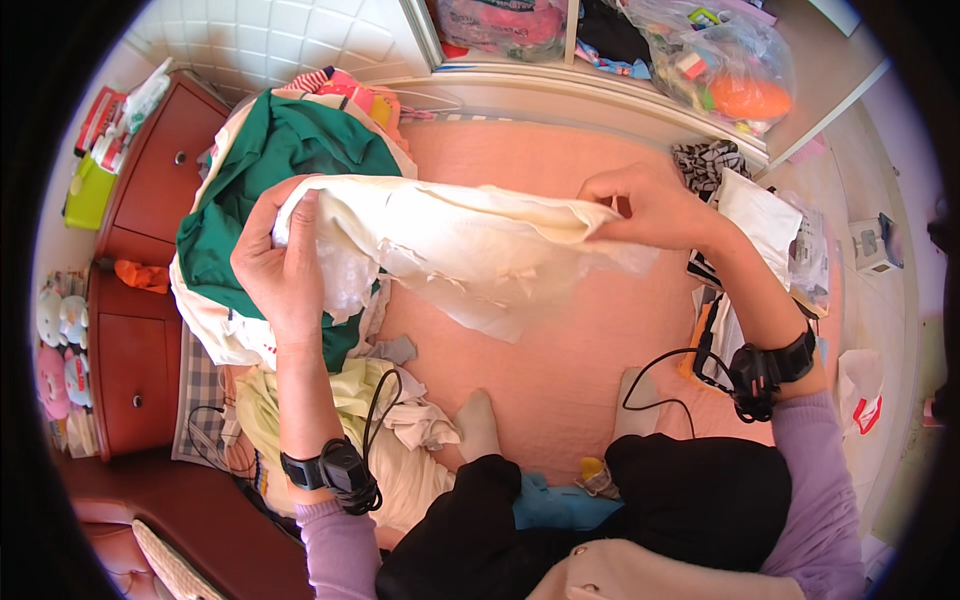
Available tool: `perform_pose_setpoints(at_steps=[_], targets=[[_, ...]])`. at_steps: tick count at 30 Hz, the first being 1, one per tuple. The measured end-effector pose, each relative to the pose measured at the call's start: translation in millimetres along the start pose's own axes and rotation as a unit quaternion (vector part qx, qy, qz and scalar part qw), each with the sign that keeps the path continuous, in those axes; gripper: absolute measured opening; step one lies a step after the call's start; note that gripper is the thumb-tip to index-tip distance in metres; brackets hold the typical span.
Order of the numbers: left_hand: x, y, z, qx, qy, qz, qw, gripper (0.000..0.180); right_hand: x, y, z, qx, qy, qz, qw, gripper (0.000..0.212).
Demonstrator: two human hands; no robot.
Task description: The person folds several shirts one by one on a pink mat, smoothing each garment and stacking the folded items to the right. The shirts include a white long-sleeve, a white short-sleeve with a graphic, a gray and black raglan, and a cream short-sleeve.
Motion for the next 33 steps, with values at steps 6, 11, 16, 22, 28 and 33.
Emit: perform_pose_setpoints(at_steps=[6,11,16,22,28,33], targets=[[15,-2,7,0.033,-0.033,-0.036,0.998,0.014,-7,-70,24,-0.368,-0.026,-0.001,0.93,0.019],[18,-2,9,0.028,-0.026,-0.03,0.999,0.02,28,-89,44,-0.454,-0.1,0.114,0.878,0.022],[27,1,12,0.08,-0.033,-0.066,0.994,0.02,41,-78,51,-0.384,-0.186,0.172,0.888,0.028],[38,0,19,0.091,-0.048,-0.048,0.994,0.019,13,-66,52,-0.299,-0.13,0.117,0.938,0.016],[29,-1,22,0.104,-0.013,-0.047,0.993,0.013,20,-80,69,-0.393,-0.133,0.126,0.901,0.01],[25,27,34,0.247,-0.021,0.042,0.968,0.013,11,-89,80,-0.434,-0.108,0.102,0.889,0.015]])
Point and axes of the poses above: each hand's wrist, its own z-axis away from the middle knuckle, its own y-axis out of the palm, x = y × z, the point moved 10 cm from there along -z, towards the middle knuckle, and after that the axes turned 8 degrees about y, right-handed, at the moved point
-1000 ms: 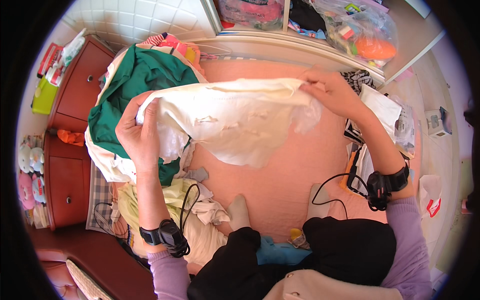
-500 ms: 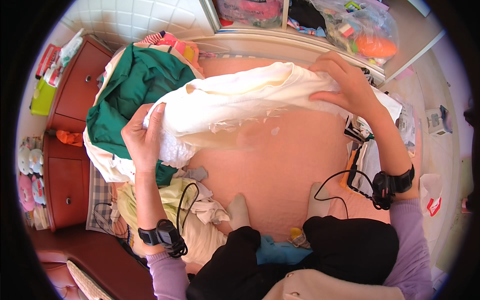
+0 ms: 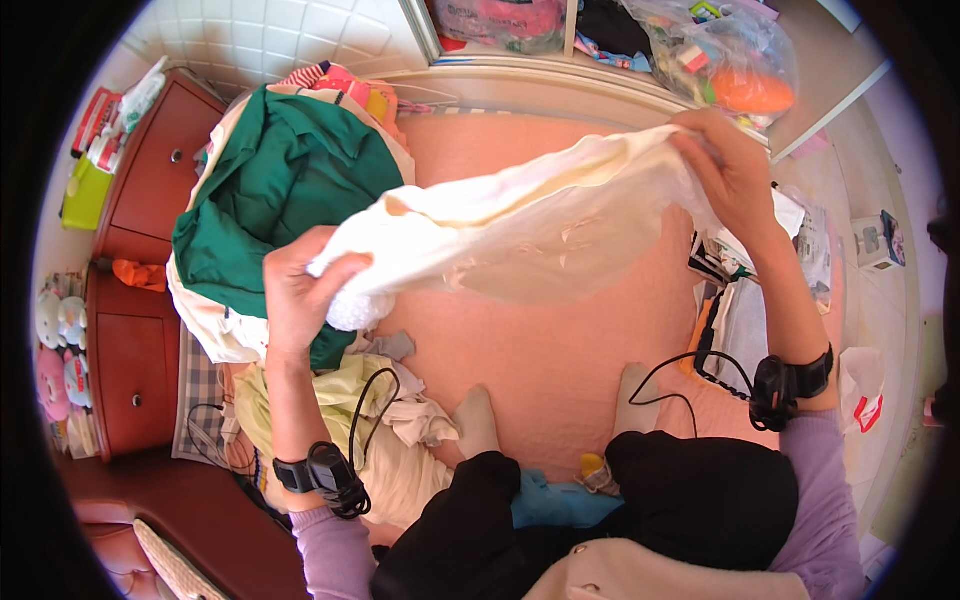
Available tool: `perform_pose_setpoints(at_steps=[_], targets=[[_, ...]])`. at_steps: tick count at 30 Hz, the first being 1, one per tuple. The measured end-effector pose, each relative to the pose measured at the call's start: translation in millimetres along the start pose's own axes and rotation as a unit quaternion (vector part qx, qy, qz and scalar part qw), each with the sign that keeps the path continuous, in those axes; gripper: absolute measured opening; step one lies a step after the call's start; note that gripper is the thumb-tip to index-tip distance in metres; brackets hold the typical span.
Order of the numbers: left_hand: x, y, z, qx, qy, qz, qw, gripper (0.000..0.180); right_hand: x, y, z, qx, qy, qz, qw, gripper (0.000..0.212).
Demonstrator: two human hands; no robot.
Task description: The person folds several shirts one by one on a pink mat, smoothing each garment and stacking the folded items to the right. The shirts include a white long-sleeve, a white short-sleeve with a graphic, a gray and black raglan, and a cream short-sleeve.
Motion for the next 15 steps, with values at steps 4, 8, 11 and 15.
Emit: perform_pose_setpoints(at_steps=[4,8,11,15], targets=[[22,29,11,0.144,-0.107,0.041,0.983,0.017,-16,21,12,0.153,0.084,-0.05,0.983,0.012],[30,36,35,0.26,-0.205,0.104,0.938,0.021,-27,29,46,0.351,0.268,-0.148,0.885,0.012],[13,42,47,0.35,-0.195,0.21,0.892,0.028,-1,25,65,0.491,0.243,-0.198,0.813,0.015],[0,37,31,0.361,-0.119,0.267,0.885,0.029,10,11,49,0.496,0.177,-0.219,0.822,0.016]])
Point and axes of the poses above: each hand's wrist, its own z-axis away from the middle knuckle, its own y-axis out of the palm, x = y × z, the point moved 10 cm from there along -z, towards the middle knuckle, and after that the axes turned 8 degrees about y, right-handed, at the moved point
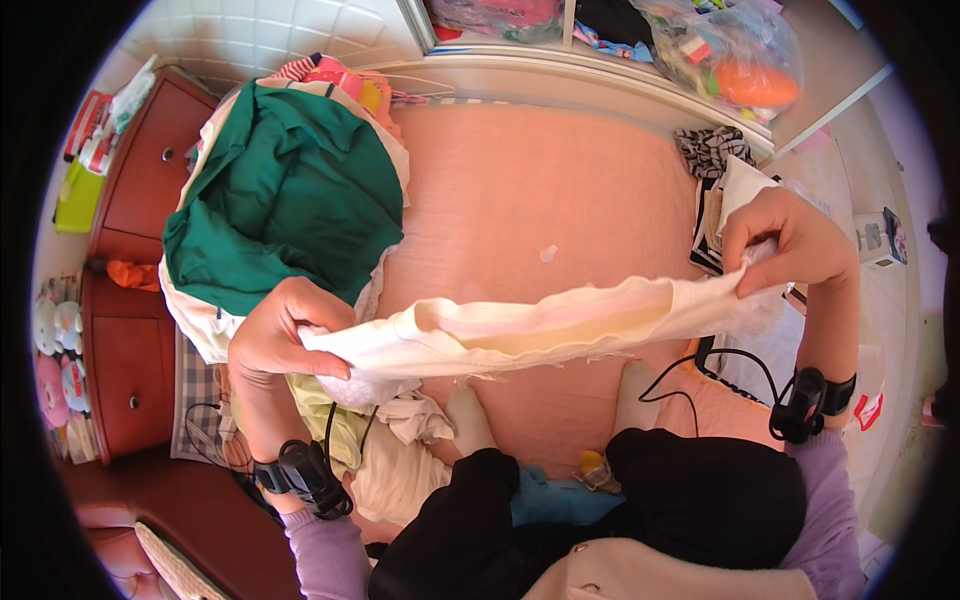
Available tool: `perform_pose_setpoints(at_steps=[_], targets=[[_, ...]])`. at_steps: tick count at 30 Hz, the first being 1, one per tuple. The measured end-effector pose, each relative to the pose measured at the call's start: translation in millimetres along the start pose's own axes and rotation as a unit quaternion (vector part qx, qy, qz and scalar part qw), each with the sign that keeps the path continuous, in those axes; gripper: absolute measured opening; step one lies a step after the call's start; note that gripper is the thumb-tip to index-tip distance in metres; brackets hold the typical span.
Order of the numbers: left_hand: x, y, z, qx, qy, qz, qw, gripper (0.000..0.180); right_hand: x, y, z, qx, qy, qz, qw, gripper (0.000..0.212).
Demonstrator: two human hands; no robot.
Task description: The person folds several shirts one by one on a pink mat, smoothing each garment and stacking the folded items to the right. The shirts include a white long-sleeve, a white short-sleeve with a graphic, a gray and black raglan, and a cream short-sleeve.
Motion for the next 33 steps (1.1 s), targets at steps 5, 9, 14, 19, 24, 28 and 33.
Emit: perform_pose_setpoints(at_steps=[5,9,14,19,24,28,33], targets=[[45,-56,-26,-0.16,-0.059,-0.005,0.985,0.033,-51,-44,-53,-0.101,0.042,-0.046,0.993,0.016],[122,-104,-64,-0.37,-0.029,-0.057,0.927,0.041,-132,-70,-133,-0.208,0.061,0.079,0.973,0.023],[188,-85,-68,-0.39,-0.033,-0.299,0.87,0.04,-204,-37,-158,-0.295,0.019,0.196,0.935,0.033],[253,24,-53,-0.154,-0.038,-0.199,0.967,0.032,-274,89,-143,-0.03,0.107,0.075,0.991,0.036],[332,78,15,-0.085,-0.205,-0.082,0.971,0.024,-320,168,-101,0.05,0.176,0.024,0.983,0.038],[357,87,61,-0.181,-0.257,-0.071,0.947,0.027,-333,186,-76,0.03,0.249,-0.102,0.963,0.027],[381,115,63,-0.204,-0.304,0.051,0.929,0.029,-357,200,-54,-0.084,0.381,-0.323,0.862,0.019]])
Point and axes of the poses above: each hand's wrist, its own z-axis away from the middle knuckle, its own y-axis out of the palm, x = y × z, the point moved 10 cm from there along -z, towards the middle knuckle, and after that the axes turned 8 degrees about y, right-handed, at the moved point
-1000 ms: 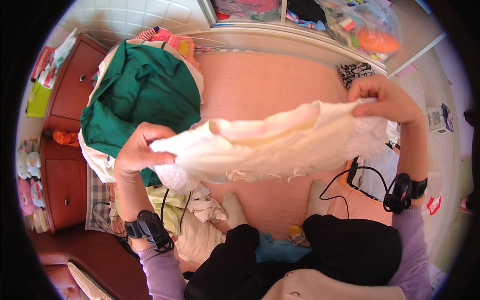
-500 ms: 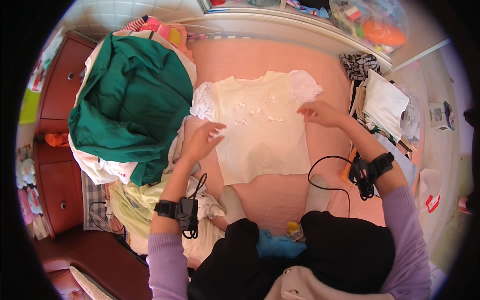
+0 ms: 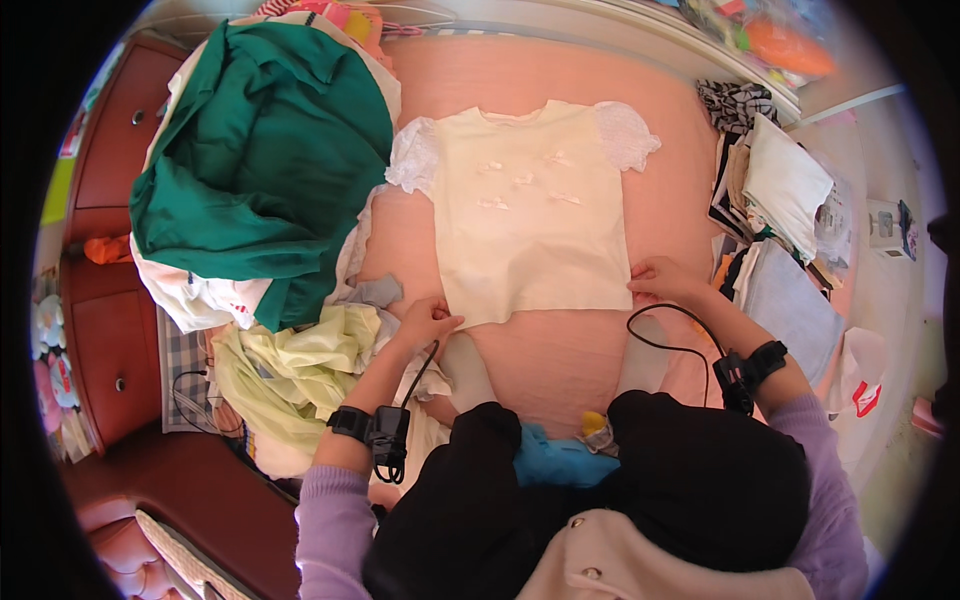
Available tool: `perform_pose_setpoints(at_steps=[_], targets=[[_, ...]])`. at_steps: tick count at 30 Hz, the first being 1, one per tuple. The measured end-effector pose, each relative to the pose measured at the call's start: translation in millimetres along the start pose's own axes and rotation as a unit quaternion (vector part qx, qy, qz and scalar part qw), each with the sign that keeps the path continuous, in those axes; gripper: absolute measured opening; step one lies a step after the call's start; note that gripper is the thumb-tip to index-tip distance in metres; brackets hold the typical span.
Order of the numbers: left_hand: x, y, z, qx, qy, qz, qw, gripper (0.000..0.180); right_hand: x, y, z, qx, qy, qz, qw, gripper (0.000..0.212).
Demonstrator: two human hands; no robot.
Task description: The person folds several shirts one by one on a pink mat, smoothing each garment and stacking the folded items to the right. The shirts include a white long-sleeve, a white short-sleeve with a graphic, a gray and black raglan, and a cream short-sleeve.
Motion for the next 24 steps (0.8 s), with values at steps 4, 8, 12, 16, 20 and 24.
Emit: perform_pose_setpoints(at_steps=[4,8,12,16,20,24], targets=[[-6,8,-3,0.02,-0.019,-0.049,0.998,0.028,6,15,-6,0.047,0.0,0.094,0.994,0.021],[-12,7,10,-0.005,-0.079,0.179,0.981,0.031,6,10,12,0.076,0.039,-0.071,0.994,0.019],[-22,11,28,0.052,-0.12,0.24,0.962,0.03,10,21,28,0.149,0.034,-0.082,0.985,0.015],[-17,9,28,0.062,-0.139,0.163,0.975,0.023,3,13,21,0.09,0.054,0.054,0.993,0.016],[-1,5,20,0.06,-0.157,0.137,0.976,0.023,4,14,19,0.089,0.055,0.085,0.991,0.018],[2,8,22,0.126,-0.15,0.137,0.971,0.017,1,19,25,0.137,0.078,0.082,0.984,0.029]])
Point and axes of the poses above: each hand's wrist, its own z-axis away from the middle knuckle, its own y-axis out of the palm, x = y × z, the point moved 10 cm from there along -z, towards the middle knuckle, and after that the axes turned 8 degrees about y, right-handed, at the moved point
